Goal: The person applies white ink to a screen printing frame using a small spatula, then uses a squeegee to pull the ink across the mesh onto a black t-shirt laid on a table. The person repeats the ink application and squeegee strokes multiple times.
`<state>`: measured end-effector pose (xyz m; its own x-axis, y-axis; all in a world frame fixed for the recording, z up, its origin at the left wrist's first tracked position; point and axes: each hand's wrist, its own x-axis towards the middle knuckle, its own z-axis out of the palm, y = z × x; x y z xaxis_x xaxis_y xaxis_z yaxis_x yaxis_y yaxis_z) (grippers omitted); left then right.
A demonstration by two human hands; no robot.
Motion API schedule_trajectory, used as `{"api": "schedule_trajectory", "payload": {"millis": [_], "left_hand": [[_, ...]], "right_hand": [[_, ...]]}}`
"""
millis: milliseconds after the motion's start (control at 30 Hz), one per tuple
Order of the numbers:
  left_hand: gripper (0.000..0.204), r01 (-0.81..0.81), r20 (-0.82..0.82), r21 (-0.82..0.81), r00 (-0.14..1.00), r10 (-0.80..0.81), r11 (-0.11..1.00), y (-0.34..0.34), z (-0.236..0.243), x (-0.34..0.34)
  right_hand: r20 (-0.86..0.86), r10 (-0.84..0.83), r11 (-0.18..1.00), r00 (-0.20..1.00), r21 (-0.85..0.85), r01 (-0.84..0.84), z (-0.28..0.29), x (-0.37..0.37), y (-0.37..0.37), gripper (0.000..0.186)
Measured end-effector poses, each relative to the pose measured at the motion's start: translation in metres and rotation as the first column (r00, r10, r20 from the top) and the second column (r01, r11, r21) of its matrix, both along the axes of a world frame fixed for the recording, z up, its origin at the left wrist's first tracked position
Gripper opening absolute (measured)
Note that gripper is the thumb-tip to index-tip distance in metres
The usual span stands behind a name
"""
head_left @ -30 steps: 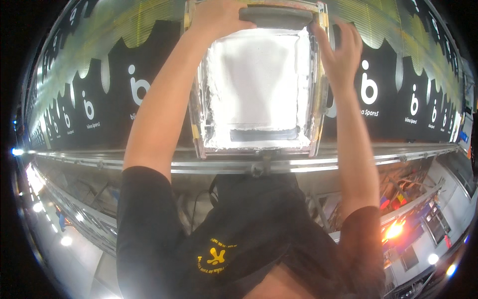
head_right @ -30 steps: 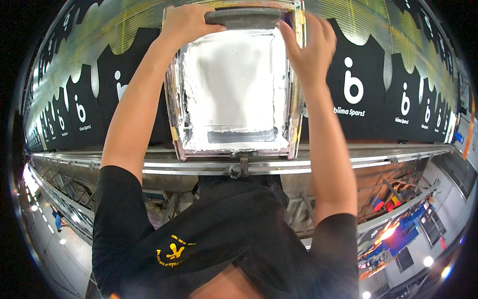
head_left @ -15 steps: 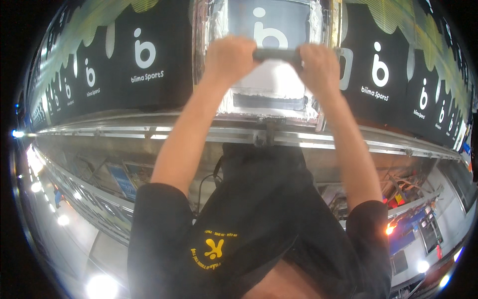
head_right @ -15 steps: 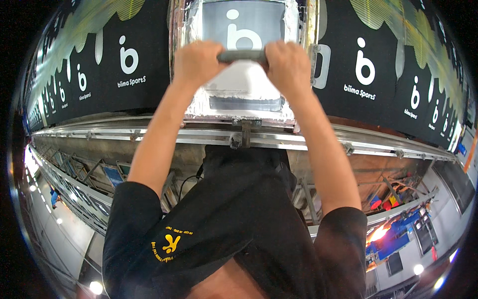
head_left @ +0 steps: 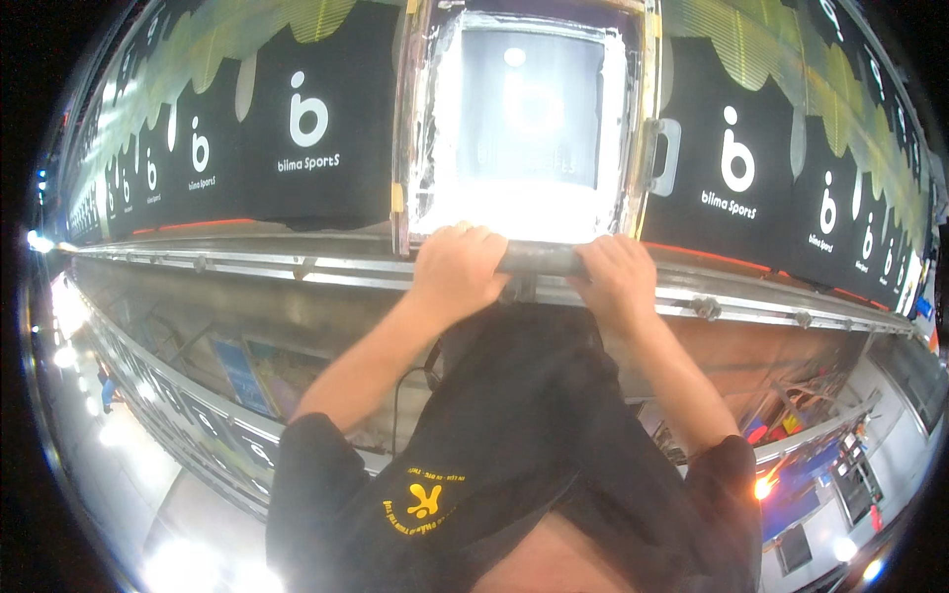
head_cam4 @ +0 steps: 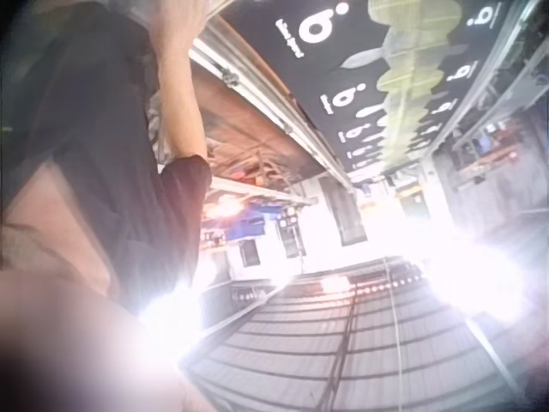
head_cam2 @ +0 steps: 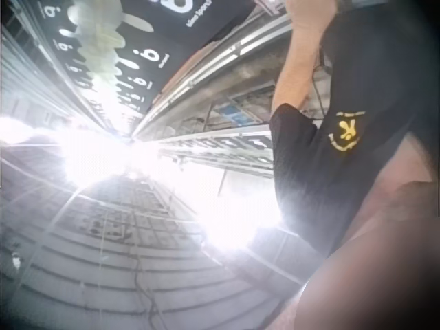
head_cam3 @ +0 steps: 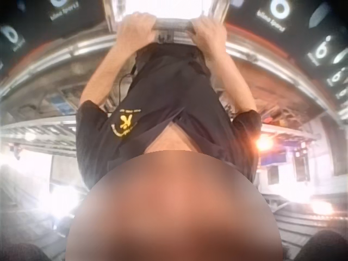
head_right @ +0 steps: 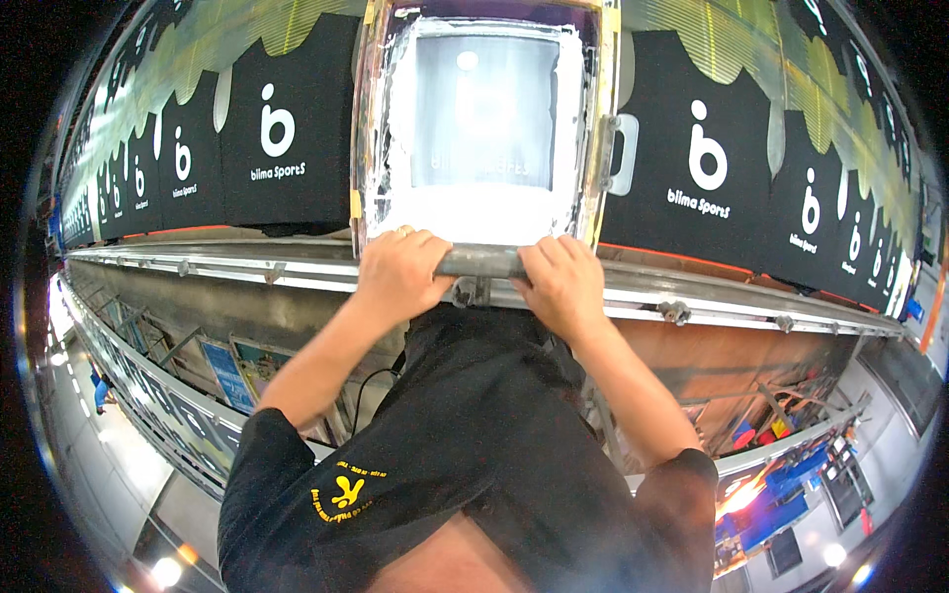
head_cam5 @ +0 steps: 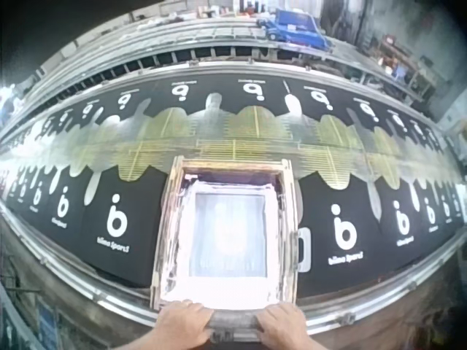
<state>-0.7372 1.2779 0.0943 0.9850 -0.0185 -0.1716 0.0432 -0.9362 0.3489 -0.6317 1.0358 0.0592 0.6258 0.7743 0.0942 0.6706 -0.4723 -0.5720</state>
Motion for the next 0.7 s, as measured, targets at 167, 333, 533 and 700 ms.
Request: {"api": "schedule_trajectory", "payload": {"millis": [167, 333, 533, 700], "left_hand": [[0.064, 0.097, -0.131, 0.082, 0.988, -0.086, 0.992, 0.075, -0.016, 0.153], [0.065, 0.114, 0.088, 0.246, 0.986, -0.140, 0.962, 0.141, -0.032, 0.288], [0.055, 0.039, 0.158, 0.112, 0.986, -0.056, 0.993, 0.144, -0.016, 0.312], [0.057, 0.036, 0.117, 0.201, 0.991, -0.060, 0.979, 0.114, -0.032, 0.245]], "right_hand": [[0.089, -0.130, 0.971, 0.988, -0.192, 0.145, -0.009, 0.122, 0.059, 0.042], [-0.042, -0.206, 0.960, 0.978, -0.204, 0.193, -0.001, 0.261, 0.129, 0.055], [-0.110, -0.274, 0.960, 0.955, -0.085, 0.266, -0.003, 0.283, 0.147, 0.039], [0.068, -0.185, 0.976, 0.980, -0.101, 0.191, -0.024, 0.221, 0.108, 0.043]]}}
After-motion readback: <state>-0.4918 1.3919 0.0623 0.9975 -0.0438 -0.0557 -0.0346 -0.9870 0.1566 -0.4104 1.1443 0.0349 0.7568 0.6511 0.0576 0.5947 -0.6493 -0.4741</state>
